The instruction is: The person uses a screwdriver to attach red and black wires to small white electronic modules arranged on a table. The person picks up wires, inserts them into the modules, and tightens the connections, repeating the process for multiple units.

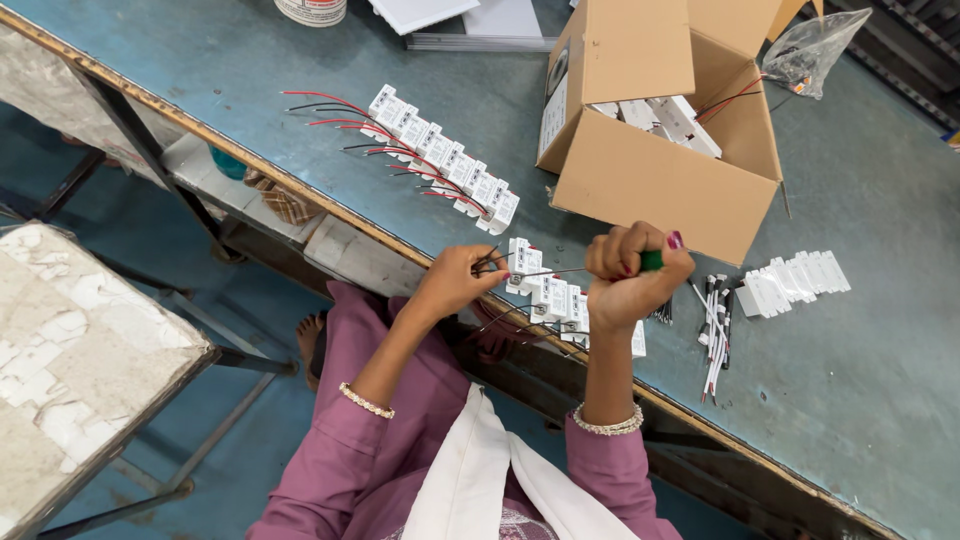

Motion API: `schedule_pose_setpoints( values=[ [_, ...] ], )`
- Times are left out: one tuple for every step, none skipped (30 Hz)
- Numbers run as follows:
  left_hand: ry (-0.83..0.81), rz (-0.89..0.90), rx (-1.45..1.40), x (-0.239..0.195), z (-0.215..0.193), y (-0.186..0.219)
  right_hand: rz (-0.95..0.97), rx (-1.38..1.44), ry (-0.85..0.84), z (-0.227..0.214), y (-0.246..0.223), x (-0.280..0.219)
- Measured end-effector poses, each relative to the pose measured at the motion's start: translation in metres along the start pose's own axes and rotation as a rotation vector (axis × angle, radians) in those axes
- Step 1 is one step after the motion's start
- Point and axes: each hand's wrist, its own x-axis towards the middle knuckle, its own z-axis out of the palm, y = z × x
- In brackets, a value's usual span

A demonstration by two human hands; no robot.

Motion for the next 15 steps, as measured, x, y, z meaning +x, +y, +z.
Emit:
schedule_pose_setpoints(
  values=[
    [0.004, 0.009, 0.019, 0.0, 0.0, 0.001, -0.008, -0.015, 0.012, 0.001, -0.002, -0.001],
    [0.01, 0.025, 0.048, 0.0, 0.001, 0.002, -0.009, -0.017, 0.015, 0.002, -0.003, 0.0],
    [0.015, 0.041, 0.076, 0.001, 0.001, 0.002, -0.011, -0.018, 0.018, 0.002, -0.004, 0.001],
    [0.02, 0.058, 0.105, 0.001, 0.002, 0.001, -0.013, -0.02, 0.021, 0.003, -0.005, 0.002],
    [0.018, 0.072, 0.105, 0.002, 0.002, 0.0, -0.009, -0.02, 0.03, 0.004, -0.005, 0.003],
    [0.017, 0.086, 0.104, 0.003, 0.002, -0.001, -0.005, -0.02, 0.039, 0.004, -0.006, 0.004],
    [0.016, 0.099, 0.104, 0.003, 0.002, -0.002, -0.002, -0.02, 0.047, 0.005, -0.006, 0.004],
    [0.009, 0.093, 0.099, 0.004, 0.002, -0.003, -0.004, -0.019, 0.044, 0.006, -0.006, 0.005],
    [0.001, 0.087, 0.094, 0.004, 0.001, -0.005, -0.005, -0.019, 0.041, 0.006, -0.006, 0.006],
    [-0.006, 0.08, 0.088, 0.004, 0.001, -0.006, -0.006, -0.02, 0.038, 0.006, -0.006, 0.006],
    [-0.009, 0.077, 0.089, 0.004, 0.001, -0.007, -0.002, -0.011, 0.037, 0.006, -0.005, 0.007],
    [-0.013, 0.074, 0.089, 0.005, 0.001, -0.008, 0.003, -0.001, 0.036, 0.006, -0.005, 0.007],
    [-0.016, 0.071, 0.09, 0.005, 0.001, -0.009, 0.008, 0.007, 0.036, 0.006, -0.005, 0.007],
    [-0.011, 0.076, 0.088, 0.005, 0.002, -0.009, 0.008, -0.005, 0.04, 0.006, -0.005, 0.007],
    [-0.005, 0.082, 0.086, 0.005, 0.002, -0.01, 0.007, -0.017, 0.045, 0.006, -0.006, 0.007]
  ],
)
